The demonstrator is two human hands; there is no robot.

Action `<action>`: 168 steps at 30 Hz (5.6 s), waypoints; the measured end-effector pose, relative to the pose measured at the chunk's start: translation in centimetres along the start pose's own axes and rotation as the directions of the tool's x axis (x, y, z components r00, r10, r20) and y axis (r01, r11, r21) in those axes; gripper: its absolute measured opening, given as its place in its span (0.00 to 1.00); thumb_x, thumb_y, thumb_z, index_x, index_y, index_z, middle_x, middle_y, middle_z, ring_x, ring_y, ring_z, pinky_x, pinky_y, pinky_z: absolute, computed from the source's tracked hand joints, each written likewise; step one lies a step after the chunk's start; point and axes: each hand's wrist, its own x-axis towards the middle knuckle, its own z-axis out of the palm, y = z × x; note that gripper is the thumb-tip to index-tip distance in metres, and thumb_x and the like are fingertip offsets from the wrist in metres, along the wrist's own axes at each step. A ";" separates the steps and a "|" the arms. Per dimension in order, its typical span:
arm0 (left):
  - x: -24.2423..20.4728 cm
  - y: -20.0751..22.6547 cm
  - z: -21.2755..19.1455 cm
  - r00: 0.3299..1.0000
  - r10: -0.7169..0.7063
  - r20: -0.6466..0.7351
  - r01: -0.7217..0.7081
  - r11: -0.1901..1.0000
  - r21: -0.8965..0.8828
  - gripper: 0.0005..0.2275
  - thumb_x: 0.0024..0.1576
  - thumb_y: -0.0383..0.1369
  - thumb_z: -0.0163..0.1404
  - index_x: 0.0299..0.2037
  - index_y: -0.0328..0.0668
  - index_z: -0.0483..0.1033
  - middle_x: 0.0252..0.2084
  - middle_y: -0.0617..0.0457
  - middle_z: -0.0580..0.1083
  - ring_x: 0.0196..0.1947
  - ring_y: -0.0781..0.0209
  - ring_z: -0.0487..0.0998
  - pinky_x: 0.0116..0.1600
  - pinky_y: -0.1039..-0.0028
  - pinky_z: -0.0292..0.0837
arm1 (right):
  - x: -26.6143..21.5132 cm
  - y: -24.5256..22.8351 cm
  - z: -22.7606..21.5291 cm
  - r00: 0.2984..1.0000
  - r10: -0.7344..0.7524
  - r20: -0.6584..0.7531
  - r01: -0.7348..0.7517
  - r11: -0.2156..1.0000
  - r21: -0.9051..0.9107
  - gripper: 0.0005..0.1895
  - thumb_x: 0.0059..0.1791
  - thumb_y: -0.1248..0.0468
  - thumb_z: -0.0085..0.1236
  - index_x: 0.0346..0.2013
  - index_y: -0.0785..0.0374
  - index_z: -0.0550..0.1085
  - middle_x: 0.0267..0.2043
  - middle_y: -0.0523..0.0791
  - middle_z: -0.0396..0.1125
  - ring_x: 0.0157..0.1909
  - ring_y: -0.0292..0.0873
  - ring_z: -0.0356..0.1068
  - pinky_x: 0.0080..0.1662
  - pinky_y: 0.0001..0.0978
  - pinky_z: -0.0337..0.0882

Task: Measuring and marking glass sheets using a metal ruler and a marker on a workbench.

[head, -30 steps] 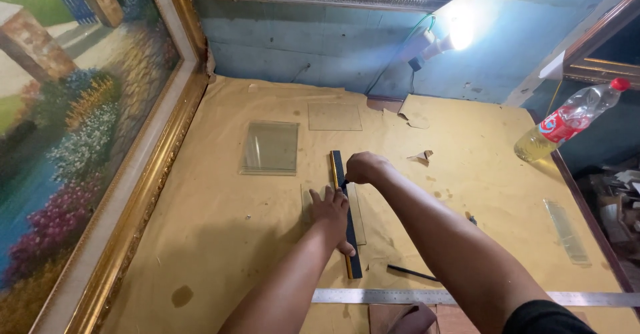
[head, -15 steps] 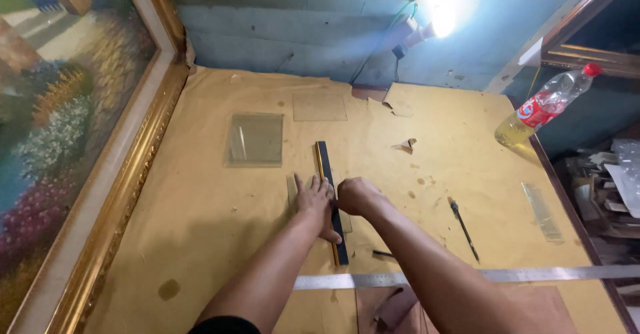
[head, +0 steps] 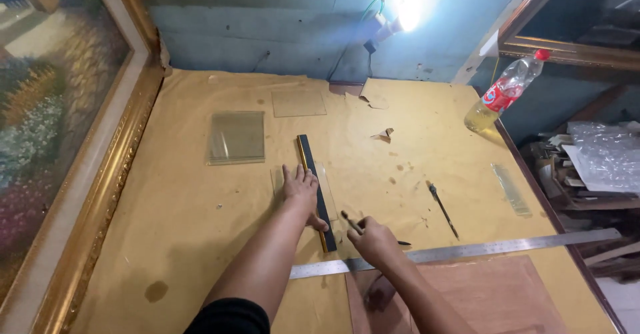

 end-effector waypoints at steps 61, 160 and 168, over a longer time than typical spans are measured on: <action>-3.5 4.3 7.3 0.972 -0.232 0.047 -0.211 -0.939 -0.272 0.13 0.49 0.24 0.47 0.45 0.44 0.69 0.42 0.51 0.68 0.42 0.56 0.70 0.47 0.71 0.67 | -1.1 4.1 -4.1 0.994 -0.082 0.077 -0.078 -0.011 0.997 0.08 0.41 0.68 0.56 0.34 0.58 0.70 0.26 0.42 0.64 0.31 0.40 0.66 0.27 0.28 0.64; -12.0 4.0 2.3 0.984 -0.162 -0.068 -0.176 -0.892 -0.416 0.18 0.46 0.34 0.48 0.48 0.49 0.66 0.49 0.55 0.68 0.43 0.63 0.66 0.45 0.73 0.56 | -8.6 -5.3 -3.5 0.996 -0.090 -0.029 0.019 -0.107 0.994 0.10 0.44 0.67 0.50 0.39 0.64 0.69 0.35 0.47 0.67 0.33 0.42 0.64 0.34 0.31 0.61; -4.3 1.8 7.8 0.942 -0.271 0.198 -0.182 -0.908 -0.378 0.20 0.53 0.45 0.32 0.48 0.48 0.70 0.48 0.51 0.71 0.48 0.56 0.67 0.49 0.67 0.54 | -1.7 -5.0 -6.5 0.992 0.025 -0.123 0.124 -0.075 0.989 0.14 0.45 0.68 0.46 0.44 0.71 0.67 0.34 0.49 0.65 0.27 0.42 0.61 0.27 0.30 0.62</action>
